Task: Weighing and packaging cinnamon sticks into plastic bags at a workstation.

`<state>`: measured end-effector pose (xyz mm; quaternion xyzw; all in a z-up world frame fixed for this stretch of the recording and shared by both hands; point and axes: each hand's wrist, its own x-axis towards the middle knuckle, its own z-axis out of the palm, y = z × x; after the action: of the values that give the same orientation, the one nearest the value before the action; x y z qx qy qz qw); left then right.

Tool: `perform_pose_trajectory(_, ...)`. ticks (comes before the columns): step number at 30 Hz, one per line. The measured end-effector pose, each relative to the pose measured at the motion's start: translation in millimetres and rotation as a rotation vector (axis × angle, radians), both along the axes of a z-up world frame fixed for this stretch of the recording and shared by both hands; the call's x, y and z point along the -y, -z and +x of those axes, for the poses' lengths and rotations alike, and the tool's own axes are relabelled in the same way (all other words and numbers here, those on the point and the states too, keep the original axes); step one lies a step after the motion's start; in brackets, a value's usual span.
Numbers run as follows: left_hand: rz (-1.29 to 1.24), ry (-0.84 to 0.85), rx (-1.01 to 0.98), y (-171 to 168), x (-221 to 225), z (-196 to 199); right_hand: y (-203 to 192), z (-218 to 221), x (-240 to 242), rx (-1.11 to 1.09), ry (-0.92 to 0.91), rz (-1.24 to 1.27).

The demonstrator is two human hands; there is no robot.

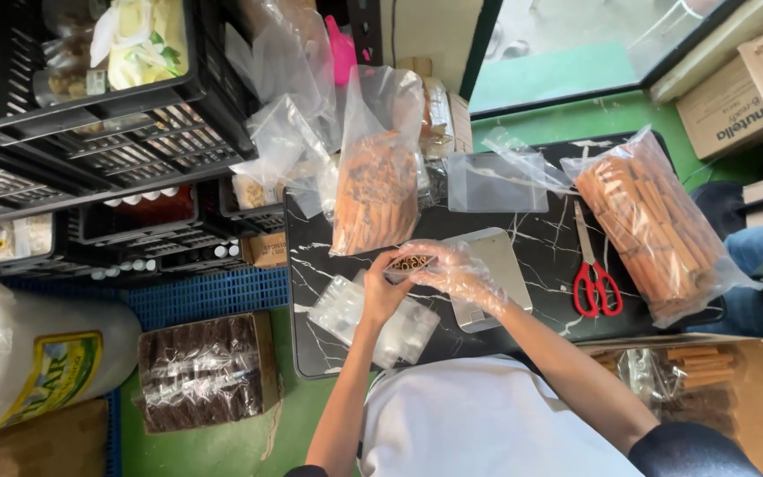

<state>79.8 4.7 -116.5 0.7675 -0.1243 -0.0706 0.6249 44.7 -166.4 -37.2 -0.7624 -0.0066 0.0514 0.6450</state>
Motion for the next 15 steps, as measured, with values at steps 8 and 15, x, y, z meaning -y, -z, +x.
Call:
perform_pose_trajectory(8, -0.069, 0.034, 0.175, -61, 71, -11, -56, -22, 61, 0.229, 0.116, -0.408)
perform_pose_trajectory(15, -0.108, 0.237, 0.098, -14, 114, -28, -30, -66, 94, -0.027, 0.329, -0.355)
